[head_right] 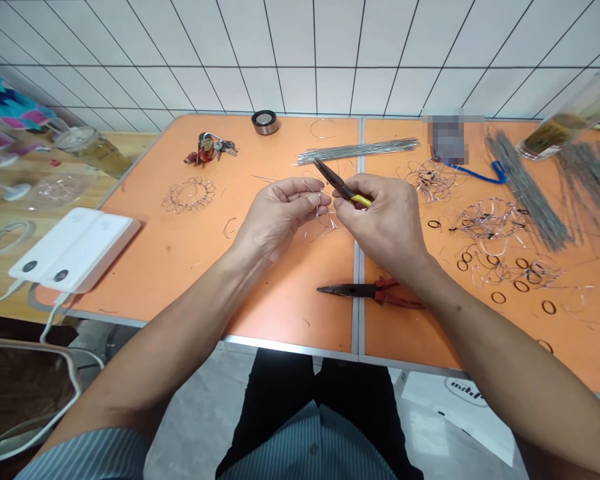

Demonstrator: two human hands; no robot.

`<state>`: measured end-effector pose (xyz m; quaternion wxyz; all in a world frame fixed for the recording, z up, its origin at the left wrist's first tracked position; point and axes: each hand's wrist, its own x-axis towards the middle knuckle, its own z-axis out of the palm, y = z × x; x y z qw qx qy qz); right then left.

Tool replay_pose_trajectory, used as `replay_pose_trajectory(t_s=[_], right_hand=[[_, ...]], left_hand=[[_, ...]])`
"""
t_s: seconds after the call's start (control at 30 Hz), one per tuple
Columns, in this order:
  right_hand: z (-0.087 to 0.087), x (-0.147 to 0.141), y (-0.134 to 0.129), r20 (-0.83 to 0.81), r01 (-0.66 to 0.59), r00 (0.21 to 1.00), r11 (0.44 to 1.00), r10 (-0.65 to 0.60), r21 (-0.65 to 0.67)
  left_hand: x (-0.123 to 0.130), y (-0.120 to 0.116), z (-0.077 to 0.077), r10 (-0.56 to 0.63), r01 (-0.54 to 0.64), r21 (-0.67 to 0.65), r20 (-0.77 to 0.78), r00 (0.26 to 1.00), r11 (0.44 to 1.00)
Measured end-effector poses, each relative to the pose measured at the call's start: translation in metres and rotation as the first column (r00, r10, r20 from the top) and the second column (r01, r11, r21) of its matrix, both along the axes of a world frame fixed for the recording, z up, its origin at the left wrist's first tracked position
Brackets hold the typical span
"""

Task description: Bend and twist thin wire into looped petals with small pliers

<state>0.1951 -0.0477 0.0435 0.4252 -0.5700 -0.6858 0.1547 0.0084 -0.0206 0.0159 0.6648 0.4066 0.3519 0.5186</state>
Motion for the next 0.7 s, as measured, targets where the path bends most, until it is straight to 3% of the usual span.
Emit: replay_pose_trajectory(t_s=[0.33, 0.7], right_hand=[[-0.0023, 0.0022, 0.0026, 0.010, -0.024, 1.000, 1.000, 0.024, -0.015], [-0.0040, 0.0023, 0.0044, 0.047, 0.002, 0.999, 1.000, -0.001, -0.014]], left_hand=[[0.0010, -0.0010, 0.0011, -0.017, 0.018, -0.041, 0.022, 1.000, 0.999], [0.0038, -0.0018, 0.0036, 0.014, -0.014, 0.013, 0.001, 1.000, 1.000]])
